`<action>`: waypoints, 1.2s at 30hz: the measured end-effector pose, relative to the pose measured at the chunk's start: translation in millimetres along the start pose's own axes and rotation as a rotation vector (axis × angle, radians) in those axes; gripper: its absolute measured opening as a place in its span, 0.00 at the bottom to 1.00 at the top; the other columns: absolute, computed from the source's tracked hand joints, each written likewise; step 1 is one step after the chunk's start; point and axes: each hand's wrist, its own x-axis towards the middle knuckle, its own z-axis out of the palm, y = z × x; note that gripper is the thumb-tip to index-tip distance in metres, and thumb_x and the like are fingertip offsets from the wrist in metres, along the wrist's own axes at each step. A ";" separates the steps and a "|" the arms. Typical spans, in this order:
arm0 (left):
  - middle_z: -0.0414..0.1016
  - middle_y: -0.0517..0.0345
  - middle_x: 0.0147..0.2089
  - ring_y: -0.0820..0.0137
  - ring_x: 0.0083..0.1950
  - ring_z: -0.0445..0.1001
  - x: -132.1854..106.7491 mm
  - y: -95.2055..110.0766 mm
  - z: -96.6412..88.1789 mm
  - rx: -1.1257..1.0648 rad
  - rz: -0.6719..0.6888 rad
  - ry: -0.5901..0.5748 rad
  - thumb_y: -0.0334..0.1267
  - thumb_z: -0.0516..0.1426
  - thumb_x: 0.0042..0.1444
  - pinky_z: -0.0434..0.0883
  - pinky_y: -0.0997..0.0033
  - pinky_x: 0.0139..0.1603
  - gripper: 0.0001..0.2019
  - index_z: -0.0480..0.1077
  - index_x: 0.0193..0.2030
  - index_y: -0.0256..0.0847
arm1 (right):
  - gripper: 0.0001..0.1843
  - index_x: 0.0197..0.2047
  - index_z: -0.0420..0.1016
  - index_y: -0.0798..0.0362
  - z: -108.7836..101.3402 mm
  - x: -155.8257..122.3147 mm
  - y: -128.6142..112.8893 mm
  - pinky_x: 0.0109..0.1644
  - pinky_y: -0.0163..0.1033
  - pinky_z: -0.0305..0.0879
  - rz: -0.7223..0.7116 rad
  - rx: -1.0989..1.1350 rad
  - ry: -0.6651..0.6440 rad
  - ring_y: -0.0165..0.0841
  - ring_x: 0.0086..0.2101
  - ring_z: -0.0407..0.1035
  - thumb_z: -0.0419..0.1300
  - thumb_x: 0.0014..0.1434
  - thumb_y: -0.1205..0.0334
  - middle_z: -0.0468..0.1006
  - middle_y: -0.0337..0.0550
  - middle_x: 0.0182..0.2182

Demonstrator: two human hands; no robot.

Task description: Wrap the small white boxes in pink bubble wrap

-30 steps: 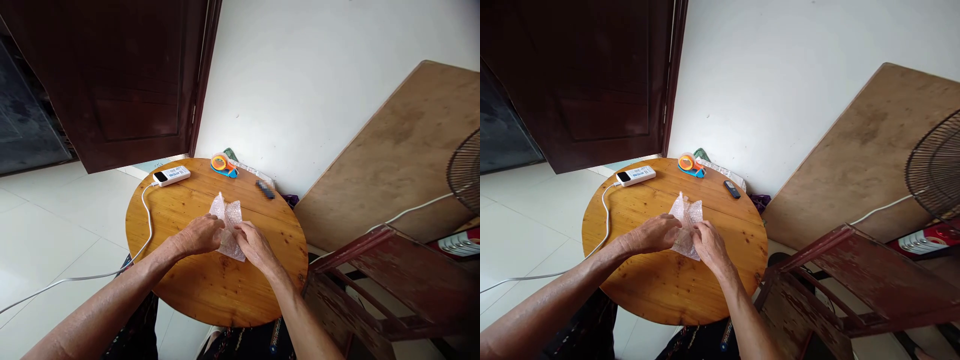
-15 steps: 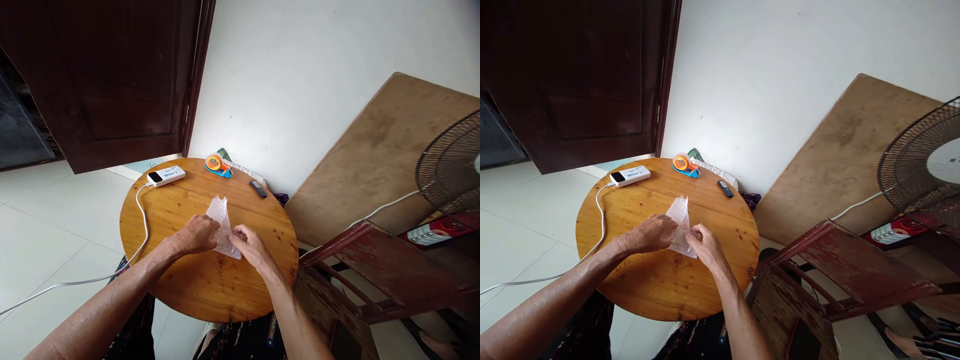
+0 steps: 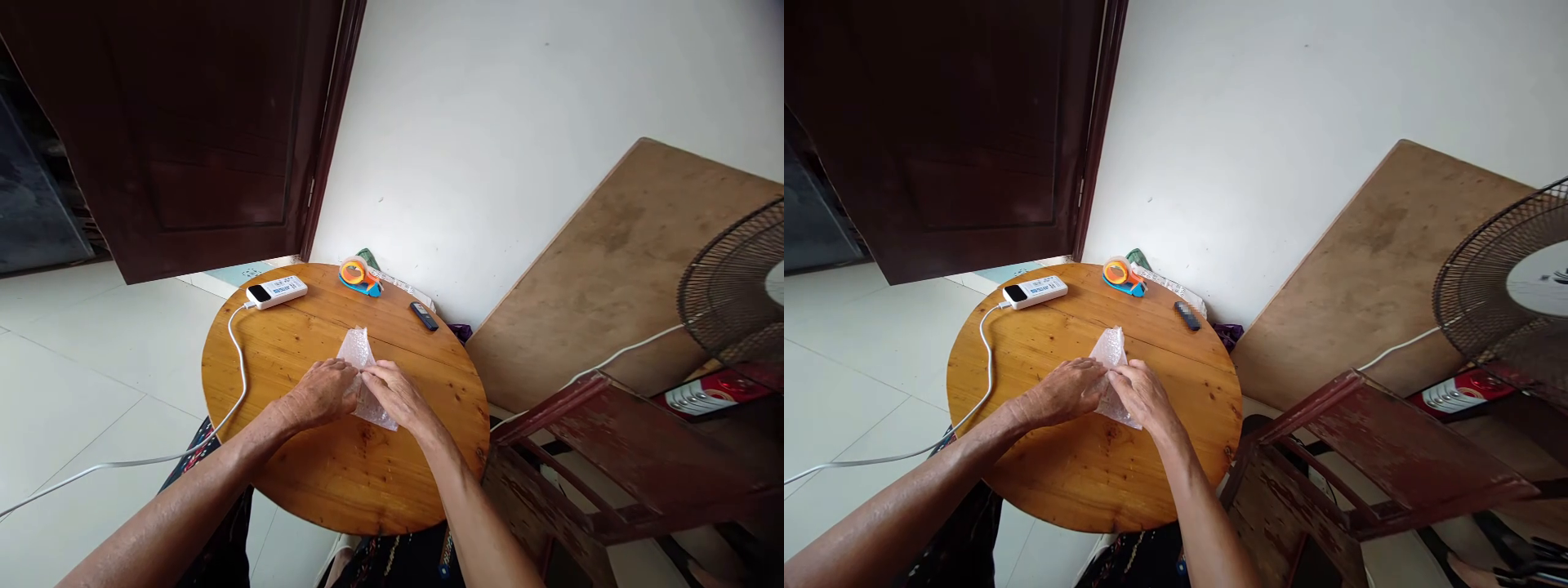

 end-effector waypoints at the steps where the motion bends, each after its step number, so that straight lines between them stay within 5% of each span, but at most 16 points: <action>1: 0.77 0.46 0.51 0.57 0.55 0.74 -0.3 0.1 0.1 -0.003 -0.011 -0.005 0.32 0.53 0.59 0.69 0.59 0.58 0.11 0.72 0.47 0.36 | 0.21 0.31 0.79 0.51 0.2 4.8 1.9 0.47 0.40 0.64 0.021 -0.012 -0.017 0.40 0.42 0.72 0.50 0.66 0.51 0.77 0.47 0.36; 5: 0.77 0.46 0.51 0.56 0.57 0.73 -0.5 -0.9 0.7 -0.014 -0.026 -0.007 0.35 0.53 0.60 0.68 0.57 0.60 0.11 0.72 0.47 0.37 | 0.24 0.28 0.75 0.51 0.6 16.8 18.2 0.37 0.38 0.60 0.180 0.003 0.061 0.38 0.30 0.70 0.48 0.65 0.47 0.73 0.42 0.23; 10: 0.76 0.46 0.53 0.57 0.58 0.72 0.8 -3.7 2.3 -0.017 -0.025 -0.022 0.36 0.54 0.60 0.68 0.57 0.60 0.12 0.71 0.49 0.38 | 0.22 0.43 0.77 0.53 -4.1 1.6 30.5 0.42 0.39 0.63 0.205 0.169 0.118 0.39 0.37 0.71 0.53 0.60 0.45 0.78 0.43 0.34; 15: 0.76 0.45 0.52 0.56 0.57 0.73 1.4 -4.9 4.0 -0.011 -0.036 -0.030 0.37 0.54 0.60 0.69 0.57 0.58 0.10 0.71 0.46 0.38 | 0.28 0.53 0.74 0.51 -3.4 -26.5 26.9 0.39 0.39 0.67 0.279 0.397 0.061 0.37 0.36 0.72 0.59 0.56 0.42 0.78 0.43 0.37; 21: 0.76 0.45 0.51 0.56 0.55 0.74 0.4 -1.6 1.1 0.006 -0.060 -0.030 0.36 0.54 0.60 0.70 0.58 0.56 0.10 0.72 0.45 0.38 | 0.23 0.48 0.75 0.49 23.6 -24.2 28.6 0.37 0.39 0.67 0.261 0.353 0.233 0.38 0.36 0.72 0.67 0.49 0.52 0.78 0.42 0.35; 27: 0.77 0.46 0.48 0.57 0.53 0.75 1.2 -4.3 4.0 0.001 -0.060 -0.020 0.38 0.53 0.61 0.70 0.59 0.55 0.09 0.72 0.42 0.38 | 0.23 0.49 0.73 0.51 37.1 -16.3 29.3 0.40 0.39 0.66 0.255 0.284 0.330 0.37 0.36 0.70 0.62 0.47 0.61 0.78 0.40 0.35; 36: 0.77 0.44 0.52 0.55 0.57 0.73 1.5 -1.4 5.4 -0.004 -0.089 -0.012 0.41 0.53 0.63 0.68 0.55 0.59 0.12 0.73 0.46 0.37 | 0.34 0.58 0.64 0.54 31.6 -15.6 5.4 0.24 0.33 0.60 0.274 0.627 0.307 0.30 0.22 0.64 0.62 0.48 0.53 0.72 0.32 0.24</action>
